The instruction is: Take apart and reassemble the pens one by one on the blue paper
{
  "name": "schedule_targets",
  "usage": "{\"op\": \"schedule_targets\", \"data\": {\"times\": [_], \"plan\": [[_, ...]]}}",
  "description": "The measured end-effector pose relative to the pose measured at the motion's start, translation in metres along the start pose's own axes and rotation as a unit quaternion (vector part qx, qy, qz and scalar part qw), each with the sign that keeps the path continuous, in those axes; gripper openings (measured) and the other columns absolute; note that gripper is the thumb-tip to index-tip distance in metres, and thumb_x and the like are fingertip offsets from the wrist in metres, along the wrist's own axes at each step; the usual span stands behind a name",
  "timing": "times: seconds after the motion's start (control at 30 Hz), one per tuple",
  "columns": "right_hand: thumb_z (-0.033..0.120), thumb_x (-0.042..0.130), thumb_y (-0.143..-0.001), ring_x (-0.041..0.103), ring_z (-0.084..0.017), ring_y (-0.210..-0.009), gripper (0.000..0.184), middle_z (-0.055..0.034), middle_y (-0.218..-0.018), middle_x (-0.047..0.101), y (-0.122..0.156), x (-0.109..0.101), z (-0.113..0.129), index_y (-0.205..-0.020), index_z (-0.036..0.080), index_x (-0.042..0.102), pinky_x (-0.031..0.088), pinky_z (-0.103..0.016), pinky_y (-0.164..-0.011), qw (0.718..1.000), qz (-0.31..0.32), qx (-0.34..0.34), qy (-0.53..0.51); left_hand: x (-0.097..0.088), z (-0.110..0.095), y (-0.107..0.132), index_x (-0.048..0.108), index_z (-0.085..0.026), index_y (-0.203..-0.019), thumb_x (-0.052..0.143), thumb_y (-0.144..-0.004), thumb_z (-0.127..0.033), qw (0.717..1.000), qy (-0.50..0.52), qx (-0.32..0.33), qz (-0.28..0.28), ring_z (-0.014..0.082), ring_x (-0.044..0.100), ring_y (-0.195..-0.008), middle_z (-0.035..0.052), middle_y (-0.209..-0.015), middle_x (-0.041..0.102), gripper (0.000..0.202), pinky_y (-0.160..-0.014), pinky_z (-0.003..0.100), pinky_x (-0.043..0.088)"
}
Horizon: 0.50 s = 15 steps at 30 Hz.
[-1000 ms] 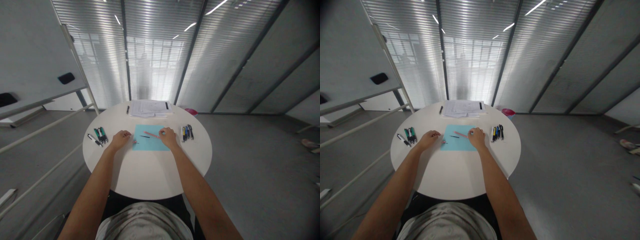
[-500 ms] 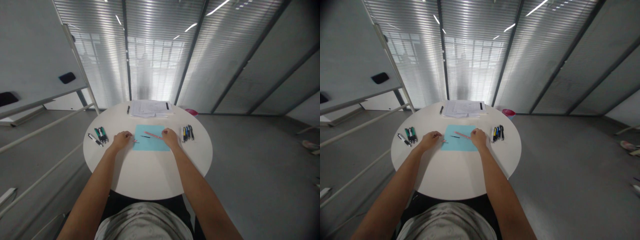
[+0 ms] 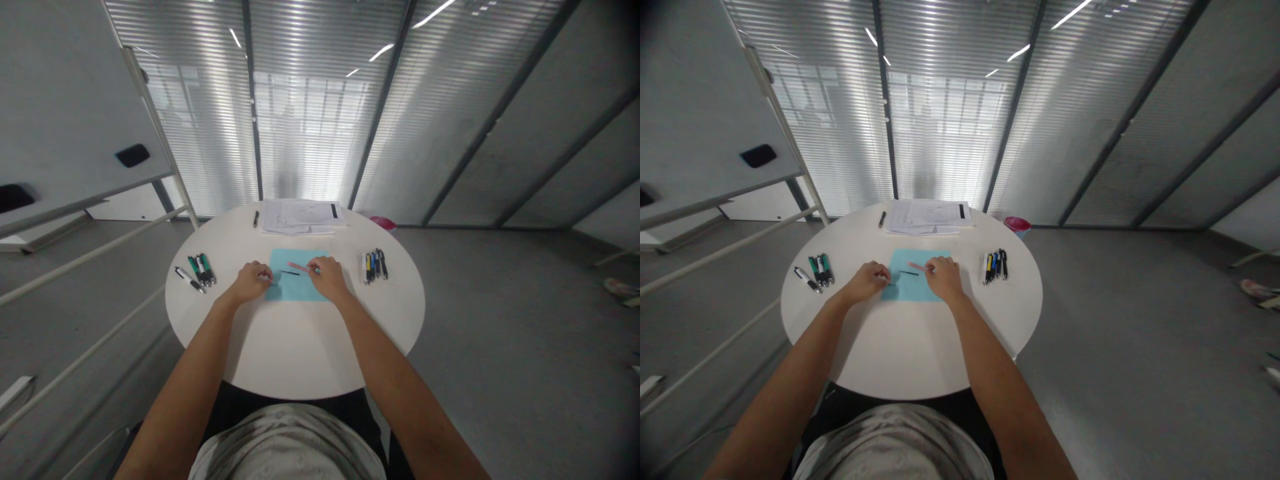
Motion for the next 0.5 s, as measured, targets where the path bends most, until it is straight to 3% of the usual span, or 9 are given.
{"op": "schedule_targets", "data": {"times": [0.33, 0.5], "plan": [[0.031, 0.049, -0.093, 0.048, -0.024, -0.102, 0.024, -0.0074, -0.105, 0.064, 0.007, 0.011, 0.016, -0.108, 0.027, 0.068, 0.030, -0.036, -0.085, 0.993, 0.055, -0.051, 0.093, 0.004, -0.015, 0.002, 0.073, -0.023, -0.080, 0.061, -0.070, -0.027, 0.997, -0.070, -0.014, 0.036, 0.0234, 0.059, -0.086, 0.0062, -0.084, 0.065, 0.016, -0.087, 0.038, 0.042], [0.033, 0.049, -0.093, 0.048, -0.024, -0.102, 0.023, -0.0080, -0.104, 0.064, 0.006, 0.013, 0.015, -0.103, 0.027, 0.069, 0.029, -0.036, -0.084, 0.991, 0.063, -0.052, 0.105, 0.003, -0.016, 0.001, 0.073, -0.023, -0.080, 0.060, -0.072, -0.029, 0.998, -0.058, -0.014, 0.034, 0.0232, 0.059, -0.085, 0.0070, -0.085, 0.066, 0.017, -0.087, 0.038, 0.042]]}}
Point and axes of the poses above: each hand's wrist, its own y-axis away from the middle knuckle, its own x-axis out of the palm, z = x × y, the point moved 4 cm from there along -y, towards the middle knuckle
